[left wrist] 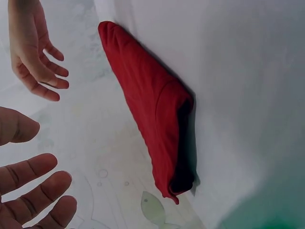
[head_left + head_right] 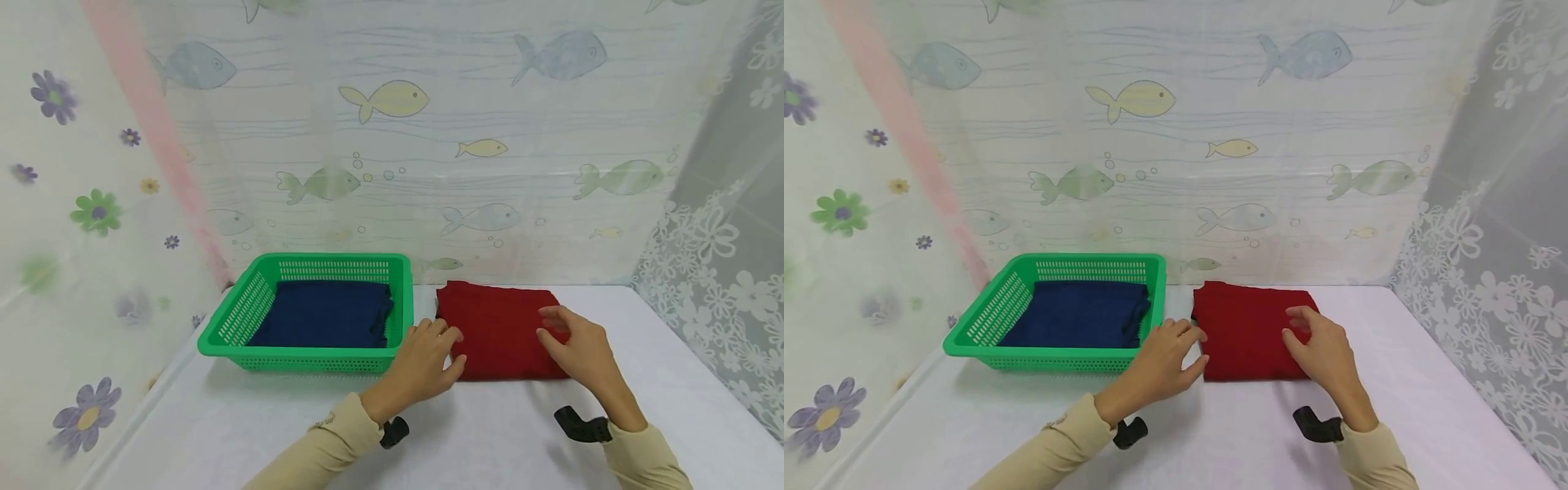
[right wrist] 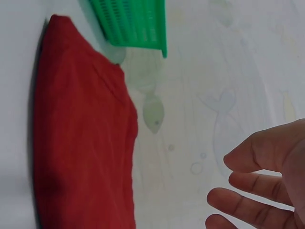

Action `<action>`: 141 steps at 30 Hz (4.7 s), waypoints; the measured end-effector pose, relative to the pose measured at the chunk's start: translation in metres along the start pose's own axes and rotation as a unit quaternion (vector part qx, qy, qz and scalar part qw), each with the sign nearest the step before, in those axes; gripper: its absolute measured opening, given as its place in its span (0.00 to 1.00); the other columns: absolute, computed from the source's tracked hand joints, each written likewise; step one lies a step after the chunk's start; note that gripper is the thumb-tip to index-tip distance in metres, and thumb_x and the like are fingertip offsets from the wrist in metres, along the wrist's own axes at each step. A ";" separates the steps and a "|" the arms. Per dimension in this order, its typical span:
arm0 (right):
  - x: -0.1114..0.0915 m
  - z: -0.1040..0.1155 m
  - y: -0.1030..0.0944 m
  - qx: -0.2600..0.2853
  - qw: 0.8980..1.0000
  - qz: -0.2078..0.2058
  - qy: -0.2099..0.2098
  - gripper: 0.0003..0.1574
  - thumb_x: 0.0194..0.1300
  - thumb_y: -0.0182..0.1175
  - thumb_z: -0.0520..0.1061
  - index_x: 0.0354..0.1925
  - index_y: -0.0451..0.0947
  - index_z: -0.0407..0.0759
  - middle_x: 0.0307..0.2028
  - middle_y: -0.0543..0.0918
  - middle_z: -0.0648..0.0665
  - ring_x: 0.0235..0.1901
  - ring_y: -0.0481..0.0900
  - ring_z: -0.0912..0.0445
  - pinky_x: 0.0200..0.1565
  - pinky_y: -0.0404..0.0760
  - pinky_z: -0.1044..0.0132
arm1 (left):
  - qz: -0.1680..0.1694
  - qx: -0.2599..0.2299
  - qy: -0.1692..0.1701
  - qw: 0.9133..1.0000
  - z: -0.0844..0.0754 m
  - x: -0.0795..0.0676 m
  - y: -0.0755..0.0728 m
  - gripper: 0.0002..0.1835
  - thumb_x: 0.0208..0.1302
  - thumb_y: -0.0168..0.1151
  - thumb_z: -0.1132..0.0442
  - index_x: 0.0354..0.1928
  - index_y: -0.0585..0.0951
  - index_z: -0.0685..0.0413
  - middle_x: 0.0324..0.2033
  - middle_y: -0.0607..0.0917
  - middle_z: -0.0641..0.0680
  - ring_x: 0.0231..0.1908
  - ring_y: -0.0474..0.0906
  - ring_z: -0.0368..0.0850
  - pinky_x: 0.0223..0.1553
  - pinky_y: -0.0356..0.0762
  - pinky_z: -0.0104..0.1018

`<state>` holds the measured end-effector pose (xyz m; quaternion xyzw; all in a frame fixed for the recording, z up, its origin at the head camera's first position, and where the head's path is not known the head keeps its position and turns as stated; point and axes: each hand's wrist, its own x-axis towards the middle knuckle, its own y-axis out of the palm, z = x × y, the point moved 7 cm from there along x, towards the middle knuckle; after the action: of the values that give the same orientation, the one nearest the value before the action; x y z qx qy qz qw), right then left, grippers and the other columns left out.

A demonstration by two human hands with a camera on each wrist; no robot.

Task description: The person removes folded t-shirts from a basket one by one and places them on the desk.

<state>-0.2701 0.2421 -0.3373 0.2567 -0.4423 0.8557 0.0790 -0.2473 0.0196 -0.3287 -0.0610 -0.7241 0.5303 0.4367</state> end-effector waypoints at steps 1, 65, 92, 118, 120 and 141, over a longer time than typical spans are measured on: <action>0.001 0.003 0.000 0.004 1.000 0.001 -0.002 0.18 0.57 0.57 0.41 0.48 0.72 0.39 0.39 0.80 0.38 0.37 0.77 0.44 0.35 0.74 0.46 | -0.003 -0.004 0.000 1.000 0.001 0.000 -0.002 0.09 0.53 0.59 0.55 0.35 0.76 0.49 0.29 0.74 0.46 0.28 0.65 0.39 0.26 0.61 0.28; 0.077 0.136 0.099 0.526 0.789 0.229 0.220 0.26 0.62 0.53 0.43 0.57 0.63 0.37 0.50 0.72 0.39 0.54 0.65 0.41 0.52 0.66 0.56 | 0.032 -0.271 -0.259 0.927 0.169 -0.034 -0.098 0.16 0.57 0.60 0.50 0.46 0.75 0.44 0.40 0.77 0.52 0.35 0.74 0.46 0.30 0.73 0.41; 0.101 0.167 0.156 0.534 0.774 0.219 0.261 0.30 0.61 0.54 0.40 0.59 0.60 0.33 0.48 0.72 0.37 0.43 0.73 0.48 0.52 0.65 0.54 | 0.109 -0.399 -0.406 0.815 0.244 -0.057 -0.084 0.30 0.59 0.58 0.54 0.61 0.64 0.56 0.54 0.67 0.62 0.50 0.66 0.58 0.46 0.69 0.44; 0.106 0.163 0.204 0.403 0.834 0.221 0.305 0.32 0.51 0.63 0.39 0.56 0.68 0.45 0.59 0.62 0.43 0.55 0.62 0.42 0.52 0.63 0.50 | 0.135 -0.373 -0.502 0.769 0.296 -0.080 -0.068 0.33 0.62 0.54 0.56 0.65 0.55 0.58 0.62 0.55 0.66 0.55 0.57 0.65 0.50 0.64 0.49; 0.106 0.163 0.207 0.399 0.833 0.224 0.311 0.32 0.51 0.63 0.40 0.56 0.68 0.45 0.58 0.63 0.43 0.54 0.62 0.43 0.51 0.63 0.50 | 0.140 -0.363 -0.503 0.772 0.300 -0.082 -0.068 0.33 0.61 0.55 0.56 0.65 0.55 0.58 0.62 0.55 0.66 0.55 0.57 0.65 0.50 0.64 0.49; 0.101 0.165 0.238 0.336 0.833 0.312 0.310 0.49 0.52 0.63 0.47 0.66 0.50 0.39 0.64 0.53 0.38 0.61 0.51 0.40 0.55 0.56 0.43 | 0.214 -0.340 -0.532 0.746 0.323 -0.101 -0.045 0.40 0.60 0.56 0.56 0.67 0.46 0.58 0.60 0.51 0.70 0.14 0.60 0.40 0.20 0.64 0.33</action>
<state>-0.3818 -0.0407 -0.3777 -0.1625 -0.1369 0.9655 -0.1503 -0.3937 -0.2864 -0.3675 -0.0671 -0.9392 0.2754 -0.1938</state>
